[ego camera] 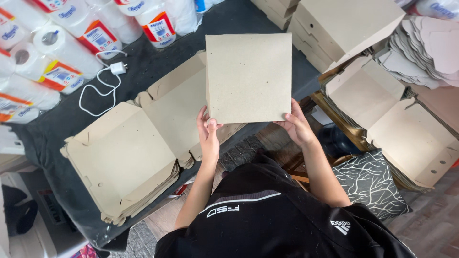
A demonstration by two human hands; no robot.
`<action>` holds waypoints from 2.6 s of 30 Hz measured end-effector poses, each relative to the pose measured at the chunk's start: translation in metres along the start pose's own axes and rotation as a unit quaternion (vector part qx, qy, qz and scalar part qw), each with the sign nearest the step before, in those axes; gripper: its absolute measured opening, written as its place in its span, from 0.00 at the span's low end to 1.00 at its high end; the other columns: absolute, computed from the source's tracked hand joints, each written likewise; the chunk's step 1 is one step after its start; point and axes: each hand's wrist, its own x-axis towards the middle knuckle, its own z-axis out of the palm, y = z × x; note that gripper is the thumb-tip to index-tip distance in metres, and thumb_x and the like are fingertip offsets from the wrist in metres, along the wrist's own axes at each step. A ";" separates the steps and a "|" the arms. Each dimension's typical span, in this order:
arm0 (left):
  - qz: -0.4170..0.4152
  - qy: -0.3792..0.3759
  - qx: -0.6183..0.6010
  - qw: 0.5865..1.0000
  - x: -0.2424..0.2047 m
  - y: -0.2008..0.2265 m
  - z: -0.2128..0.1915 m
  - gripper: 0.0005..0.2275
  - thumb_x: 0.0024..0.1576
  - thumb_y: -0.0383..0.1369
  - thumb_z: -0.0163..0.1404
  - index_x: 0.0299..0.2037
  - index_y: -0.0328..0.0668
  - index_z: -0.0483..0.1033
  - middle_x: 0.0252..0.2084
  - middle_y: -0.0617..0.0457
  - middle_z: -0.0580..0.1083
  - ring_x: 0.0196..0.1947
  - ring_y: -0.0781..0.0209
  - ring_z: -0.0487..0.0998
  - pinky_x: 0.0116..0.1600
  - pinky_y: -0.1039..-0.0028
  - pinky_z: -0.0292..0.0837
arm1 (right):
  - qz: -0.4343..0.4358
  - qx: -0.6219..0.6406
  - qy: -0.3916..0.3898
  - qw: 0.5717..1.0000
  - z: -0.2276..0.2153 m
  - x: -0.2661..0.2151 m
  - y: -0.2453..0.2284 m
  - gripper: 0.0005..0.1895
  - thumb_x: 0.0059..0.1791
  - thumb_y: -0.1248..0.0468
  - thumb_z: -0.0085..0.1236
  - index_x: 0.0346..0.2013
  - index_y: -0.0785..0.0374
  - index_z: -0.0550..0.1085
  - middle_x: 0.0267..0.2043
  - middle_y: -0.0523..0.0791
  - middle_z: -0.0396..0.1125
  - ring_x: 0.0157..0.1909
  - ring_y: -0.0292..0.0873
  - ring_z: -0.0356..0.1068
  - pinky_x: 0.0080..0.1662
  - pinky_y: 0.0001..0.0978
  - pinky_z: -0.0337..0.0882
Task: The person assembles cardboard food boxes by hand, folding and tucking the flaps of several flat cardboard pieces one by one to form boxes.
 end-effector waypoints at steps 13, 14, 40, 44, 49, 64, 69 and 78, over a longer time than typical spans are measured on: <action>0.023 -0.057 -0.044 0.997 0.102 -0.029 0.121 0.21 0.65 0.49 0.46 0.60 0.45 0.62 0.58 0.47 0.67 0.49 0.63 0.73 0.53 0.68 0.73 | -0.067 -0.036 0.087 0.993 -0.073 0.004 -0.059 0.47 0.43 0.55 0.65 0.72 0.59 0.54 0.61 0.46 0.60 0.56 0.44 0.71 0.56 0.41 0.77; 0.020 -0.064 -0.060 0.996 0.109 -0.034 0.132 0.20 0.65 0.49 0.47 0.58 0.44 0.63 0.57 0.47 0.67 0.47 0.61 0.75 0.53 0.67 0.74 | -0.076 -0.045 0.099 0.991 -0.076 0.006 -0.064 0.46 0.44 0.55 0.65 0.72 0.59 0.54 0.62 0.45 0.59 0.56 0.43 0.70 0.57 0.40 0.77; 0.043 -0.123 -0.062 0.990 0.243 -0.077 0.308 0.32 0.56 0.29 0.64 0.69 0.48 0.60 0.68 0.39 0.57 0.60 0.46 0.74 0.69 0.60 0.69 | -0.166 -0.144 0.225 0.949 -0.159 0.098 -0.096 0.49 0.57 0.51 0.55 0.78 0.49 0.31 0.59 0.51 0.58 0.59 0.51 0.69 0.59 0.49 0.77; 0.067 -0.127 0.006 0.990 0.255 -0.078 0.317 0.32 0.57 0.32 0.64 0.70 0.51 0.61 0.69 0.37 0.59 0.64 0.36 0.71 0.67 0.53 0.70 | -0.153 -0.200 0.228 0.941 -0.151 0.099 -0.112 0.45 0.58 0.55 0.53 0.79 0.49 0.33 0.47 0.51 0.63 0.46 0.50 0.75 0.49 0.41 0.80; 0.059 -0.146 0.089 0.984 0.262 -0.062 0.327 0.30 0.60 0.39 0.55 0.71 0.53 0.56 0.72 0.45 0.60 0.70 0.46 0.68 0.64 0.59 0.73 | -0.115 -0.251 0.265 0.924 -0.121 0.105 -0.142 0.44 0.52 0.48 0.56 0.73 0.59 0.42 0.34 0.49 0.69 0.38 0.44 0.77 0.44 0.31 0.80; 0.057 -0.231 0.185 0.953 0.260 -0.065 0.327 0.30 0.64 0.39 0.50 0.75 0.53 0.49 0.77 0.45 0.52 0.76 0.45 0.57 0.70 0.50 0.66 | -0.095 -0.325 0.278 0.899 -0.107 0.109 -0.151 0.26 0.56 0.51 0.52 0.60 0.59 0.54 0.33 0.47 0.71 0.36 0.41 0.75 0.41 0.28 0.76; 0.052 -0.233 0.207 0.949 0.235 -0.065 0.302 0.27 0.64 0.37 0.53 0.73 0.46 0.59 0.70 0.36 0.60 0.71 0.38 0.64 0.68 0.52 0.70 | -0.147 -0.332 0.253 0.897 -0.119 0.099 -0.121 0.19 0.62 0.59 0.49 0.61 0.62 0.54 0.31 0.51 0.69 0.33 0.48 0.75 0.34 0.29 0.76; 0.039 -0.231 0.194 0.953 0.196 -0.042 0.227 0.22 0.62 0.42 0.56 0.65 0.53 0.68 0.60 0.49 0.71 0.67 0.50 0.70 0.64 0.58 0.74 | -0.110 -0.312 0.169 0.929 -0.086 0.092 -0.080 0.13 0.62 0.60 0.46 0.55 0.64 0.59 0.27 0.51 0.66 0.28 0.46 0.72 0.26 0.23 0.68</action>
